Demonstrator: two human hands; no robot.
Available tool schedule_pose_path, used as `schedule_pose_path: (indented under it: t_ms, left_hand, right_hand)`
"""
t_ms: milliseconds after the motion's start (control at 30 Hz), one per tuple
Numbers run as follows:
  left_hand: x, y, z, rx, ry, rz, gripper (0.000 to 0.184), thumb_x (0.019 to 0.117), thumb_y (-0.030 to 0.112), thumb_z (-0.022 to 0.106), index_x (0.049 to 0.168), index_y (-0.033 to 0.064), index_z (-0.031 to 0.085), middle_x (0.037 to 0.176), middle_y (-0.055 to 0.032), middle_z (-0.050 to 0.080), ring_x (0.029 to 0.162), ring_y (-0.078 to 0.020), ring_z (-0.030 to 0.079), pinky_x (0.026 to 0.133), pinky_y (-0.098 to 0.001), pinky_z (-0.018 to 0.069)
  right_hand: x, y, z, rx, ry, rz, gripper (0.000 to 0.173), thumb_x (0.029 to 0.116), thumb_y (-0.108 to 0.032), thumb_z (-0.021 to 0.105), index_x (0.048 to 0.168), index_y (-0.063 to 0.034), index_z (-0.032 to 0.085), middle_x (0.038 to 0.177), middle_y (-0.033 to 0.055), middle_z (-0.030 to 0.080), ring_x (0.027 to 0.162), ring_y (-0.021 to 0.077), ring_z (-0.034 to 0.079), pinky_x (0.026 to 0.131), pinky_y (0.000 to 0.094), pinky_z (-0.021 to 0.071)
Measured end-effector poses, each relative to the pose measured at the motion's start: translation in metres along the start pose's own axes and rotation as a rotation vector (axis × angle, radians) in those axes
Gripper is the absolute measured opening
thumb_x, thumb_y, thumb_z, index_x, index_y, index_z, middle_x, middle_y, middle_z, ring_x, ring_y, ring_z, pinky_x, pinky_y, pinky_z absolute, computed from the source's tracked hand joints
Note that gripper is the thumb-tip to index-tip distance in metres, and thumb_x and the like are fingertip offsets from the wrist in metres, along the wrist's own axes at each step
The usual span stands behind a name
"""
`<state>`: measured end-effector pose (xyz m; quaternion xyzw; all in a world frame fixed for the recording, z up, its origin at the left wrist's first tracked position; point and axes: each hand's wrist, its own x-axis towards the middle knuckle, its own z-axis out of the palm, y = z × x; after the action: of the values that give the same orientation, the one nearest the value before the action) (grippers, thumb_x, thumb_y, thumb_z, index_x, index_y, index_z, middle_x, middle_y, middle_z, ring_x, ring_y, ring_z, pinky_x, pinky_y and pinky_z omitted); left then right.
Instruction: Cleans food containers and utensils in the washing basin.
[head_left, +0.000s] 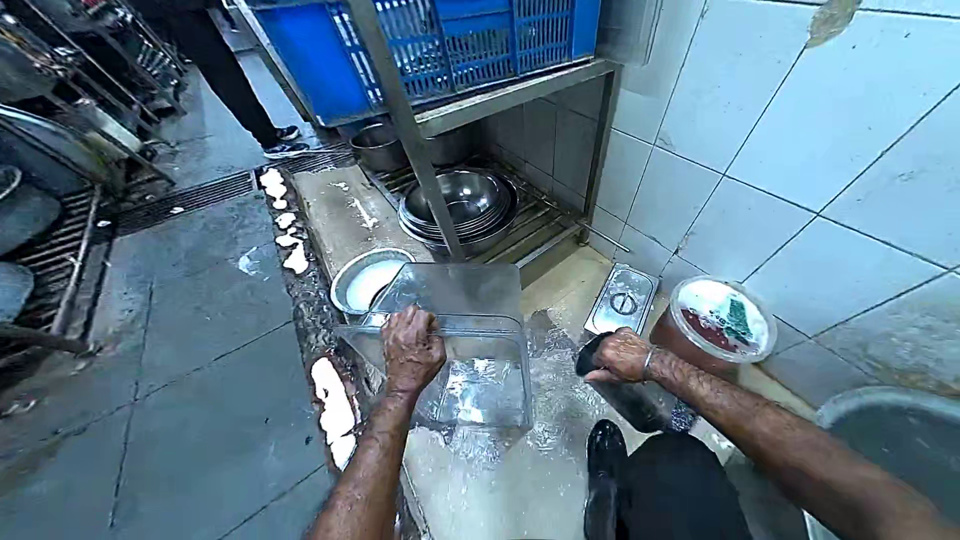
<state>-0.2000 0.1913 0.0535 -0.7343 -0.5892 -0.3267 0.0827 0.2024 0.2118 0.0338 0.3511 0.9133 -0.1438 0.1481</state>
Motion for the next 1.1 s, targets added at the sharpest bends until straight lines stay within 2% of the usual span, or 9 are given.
schedule_pose_path:
  t_ms: [133, 233, 400, 533, 633, 767, 867, 1000, 1100]
  left_hand:
    - [0.001, 0.002, 0.001, -0.014, 0.001, 0.007, 0.017, 0.0803, 0.012, 0.059, 0.085, -0.0014, 0.068, 0.089, -0.0213, 0.066, 0.090, -0.0436, 0.065, 0.083, -0.0628, 0.0495]
    - [0.000, 0.005, -0.001, -0.016, -0.008, -0.023, 0.014, 0.0803, 0.011, 0.063, 0.086, -0.0009, 0.069, 0.091, -0.0210, 0.067, 0.093, -0.0430, 0.066, 0.084, -0.0629, 0.0498]
    - [-0.004, 0.016, -0.006, 0.004, -0.036, -0.021, 0.010, 0.0806, 0.009, 0.064, 0.084, 0.0014, 0.070, 0.089, -0.0179, 0.067, 0.091, -0.0403, 0.066, 0.084, -0.0615, 0.0501]
    - [-0.013, 0.016, -0.013, -0.016, -0.057, -0.015, 0.012, 0.0804, 0.012, 0.064, 0.085, 0.0049, 0.072, 0.091, -0.0145, 0.069, 0.095, -0.0369, 0.067, 0.090, -0.0621, 0.0491]
    - [-0.019, 0.018, -0.022, -0.035, -0.081, -0.027, 0.014, 0.0833, 0.013, 0.063, 0.088, 0.0054, 0.073, 0.095, -0.0143, 0.070, 0.100, -0.0358, 0.067, 0.094, -0.0618, 0.0480]
    - [-0.024, 0.022, -0.033, -0.075, -0.181, -0.084, 0.024, 0.0878, 0.013, 0.062, 0.106, 0.0047, 0.075, 0.120, -0.0169, 0.070, 0.121, -0.0367, 0.062, 0.107, -0.0627, 0.0399]
    - [-0.026, 0.025, -0.038, -0.068, -0.189, -0.079, 0.024, 0.0856, 0.013, 0.064, 0.106, 0.0069, 0.075, 0.120, -0.0137, 0.070, 0.120, -0.0331, 0.063, 0.106, -0.0604, 0.0419]
    - [-0.029, 0.027, -0.041, -0.057, -0.216, -0.069, 0.026, 0.0837, 0.014, 0.067, 0.108, 0.0078, 0.074, 0.123, -0.0114, 0.070, 0.124, -0.0303, 0.061, 0.109, -0.0585, 0.0405]
    - [-0.030, 0.030, -0.043, -0.074, -0.235, -0.072, 0.029, 0.0830, 0.013, 0.069, 0.111, 0.0086, 0.074, 0.125, -0.0104, 0.069, 0.126, -0.0287, 0.060, 0.111, -0.0582, 0.0378]
  right_hand:
    - [-0.020, 0.010, -0.035, -0.075, 0.024, 0.091, 0.063, 0.1016, -0.063, 0.048, 0.087, -0.0071, 0.074, 0.083, 0.0138, 0.072, 0.087, 0.0351, 0.071, 0.077, 0.0591, 0.0519]
    - [-0.016, 0.005, -0.079, -0.170, 0.119, 0.063, 0.064, 0.0987, -0.066, 0.051, 0.081, -0.0087, 0.072, 0.077, 0.0118, 0.070, 0.082, 0.0334, 0.071, 0.071, 0.0569, 0.0528]
    - [0.012, -0.044, -0.172, -0.282, 0.120, -0.067, 0.067, 0.0945, -0.070, 0.054, 0.077, -0.0071, 0.069, 0.072, 0.0126, 0.066, 0.076, 0.0343, 0.069, 0.068, 0.0583, 0.0496]
    - [0.048, -0.096, -0.218, -0.419, 0.064, -0.163, 0.064, 0.0931, -0.069, 0.057, 0.079, -0.0084, 0.069, 0.075, 0.0114, 0.066, 0.078, 0.0325, 0.067, 0.069, 0.0563, 0.0487]
    - [0.072, -0.129, -0.233, -0.479, -0.004, -0.204, 0.060, 0.0917, -0.064, 0.064, 0.082, -0.0054, 0.069, 0.080, 0.0142, 0.068, 0.083, 0.0347, 0.068, 0.072, 0.0575, 0.0482]
    - [0.097, -0.164, -0.236, -0.554, -0.109, -0.199, 0.059, 0.0903, -0.063, 0.067, 0.087, -0.0039, 0.070, 0.086, 0.0157, 0.069, 0.088, 0.0350, 0.068, 0.077, 0.0569, 0.0483]
    - [0.108, -0.183, -0.240, -0.602, -0.162, -0.197, 0.058, 0.0911, -0.061, 0.067, 0.088, -0.0031, 0.069, 0.088, 0.0160, 0.069, 0.090, 0.0346, 0.067, 0.079, 0.0564, 0.0480]
    - [0.123, -0.198, -0.242, -0.734, -0.224, -0.213, 0.054, 0.0892, -0.060, 0.069, 0.091, -0.0058, 0.072, 0.089, 0.0140, 0.071, 0.091, 0.0335, 0.068, 0.079, 0.0562, 0.0495]
    - [0.126, -0.216, -0.248, -0.818, -0.281, -0.178, 0.051, 0.0894, -0.056, 0.072, 0.098, -0.0053, 0.073, 0.098, 0.0156, 0.072, 0.098, 0.0352, 0.068, 0.084, 0.0571, 0.0493]
